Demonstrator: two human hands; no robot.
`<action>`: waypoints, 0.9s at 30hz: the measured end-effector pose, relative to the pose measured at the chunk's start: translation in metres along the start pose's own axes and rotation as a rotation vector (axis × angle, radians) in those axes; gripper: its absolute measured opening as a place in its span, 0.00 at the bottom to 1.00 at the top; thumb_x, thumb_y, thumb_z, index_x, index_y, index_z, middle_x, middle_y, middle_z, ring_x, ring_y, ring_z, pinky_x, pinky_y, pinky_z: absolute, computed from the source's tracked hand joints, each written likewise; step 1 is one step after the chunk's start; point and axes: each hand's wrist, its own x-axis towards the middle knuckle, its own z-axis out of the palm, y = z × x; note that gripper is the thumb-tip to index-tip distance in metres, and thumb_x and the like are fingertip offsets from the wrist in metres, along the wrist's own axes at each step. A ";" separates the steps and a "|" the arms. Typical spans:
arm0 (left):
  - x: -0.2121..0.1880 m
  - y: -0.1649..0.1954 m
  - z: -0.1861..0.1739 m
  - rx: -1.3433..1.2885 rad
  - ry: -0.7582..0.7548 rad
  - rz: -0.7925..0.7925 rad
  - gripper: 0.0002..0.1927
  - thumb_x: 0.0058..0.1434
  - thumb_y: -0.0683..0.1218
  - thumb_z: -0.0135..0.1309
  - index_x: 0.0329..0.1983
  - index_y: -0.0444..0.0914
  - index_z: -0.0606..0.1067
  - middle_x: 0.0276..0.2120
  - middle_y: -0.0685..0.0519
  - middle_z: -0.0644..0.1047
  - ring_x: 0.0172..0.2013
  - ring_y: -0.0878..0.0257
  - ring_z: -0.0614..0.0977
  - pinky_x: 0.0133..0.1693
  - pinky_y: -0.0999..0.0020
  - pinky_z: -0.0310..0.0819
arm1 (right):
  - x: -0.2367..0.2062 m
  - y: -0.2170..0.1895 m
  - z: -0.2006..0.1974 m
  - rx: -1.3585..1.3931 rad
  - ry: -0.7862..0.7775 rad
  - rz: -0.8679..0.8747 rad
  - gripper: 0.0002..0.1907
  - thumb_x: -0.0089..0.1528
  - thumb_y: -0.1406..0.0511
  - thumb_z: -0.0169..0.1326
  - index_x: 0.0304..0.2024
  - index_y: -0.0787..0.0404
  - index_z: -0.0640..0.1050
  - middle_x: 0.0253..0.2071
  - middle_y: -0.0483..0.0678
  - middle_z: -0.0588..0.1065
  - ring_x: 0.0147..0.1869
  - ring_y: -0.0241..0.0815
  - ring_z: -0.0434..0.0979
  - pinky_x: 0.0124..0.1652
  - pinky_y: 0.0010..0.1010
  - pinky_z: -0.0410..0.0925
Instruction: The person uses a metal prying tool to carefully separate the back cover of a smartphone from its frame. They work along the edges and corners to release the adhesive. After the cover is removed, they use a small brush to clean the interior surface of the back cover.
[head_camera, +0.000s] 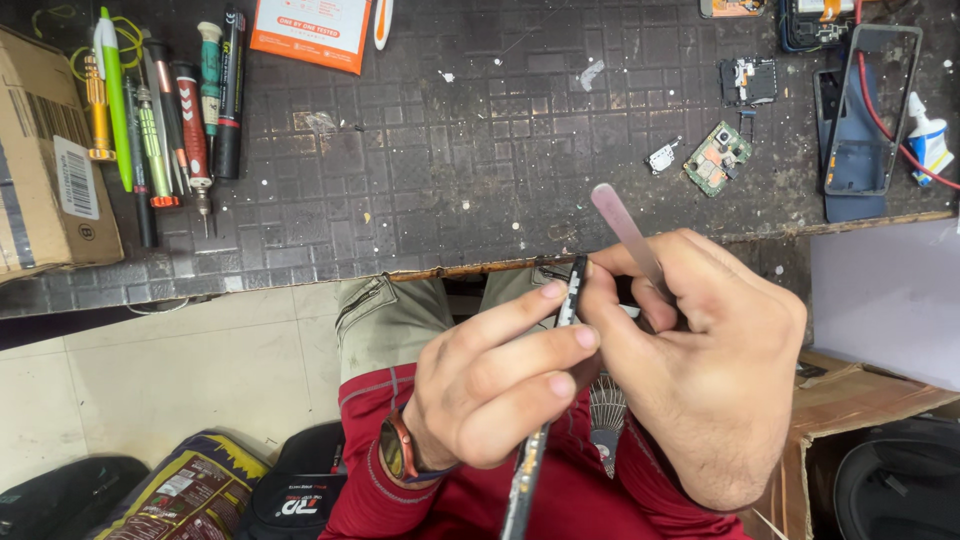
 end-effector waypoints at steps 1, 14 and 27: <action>-0.001 0.000 0.000 -0.003 -0.012 0.008 0.22 0.65 0.35 0.67 0.51 0.37 0.65 0.53 0.47 0.78 0.55 0.46 0.82 0.51 0.62 0.82 | 0.001 0.000 -0.001 -0.017 -0.006 0.006 0.07 0.55 0.72 0.64 0.35 0.65 0.80 0.23 0.45 0.69 0.23 0.30 0.62 0.25 0.25 0.58; -0.001 0.004 0.010 0.027 0.010 -0.084 0.26 0.64 0.35 0.72 0.52 0.38 0.64 0.52 0.49 0.78 0.55 0.49 0.82 0.51 0.63 0.83 | 0.009 0.013 0.000 -0.011 -0.061 -0.016 0.07 0.55 0.72 0.63 0.33 0.64 0.78 0.21 0.44 0.66 0.23 0.29 0.62 0.25 0.24 0.60; 0.008 0.024 0.017 -0.242 0.334 -0.452 0.46 0.53 0.39 0.75 0.63 0.41 0.55 0.51 0.47 0.72 0.49 0.56 0.84 0.51 0.66 0.87 | -0.013 0.031 0.012 0.739 0.173 0.059 0.04 0.72 0.70 0.46 0.44 0.67 0.71 0.35 0.44 0.67 0.35 0.30 0.64 0.38 0.21 0.63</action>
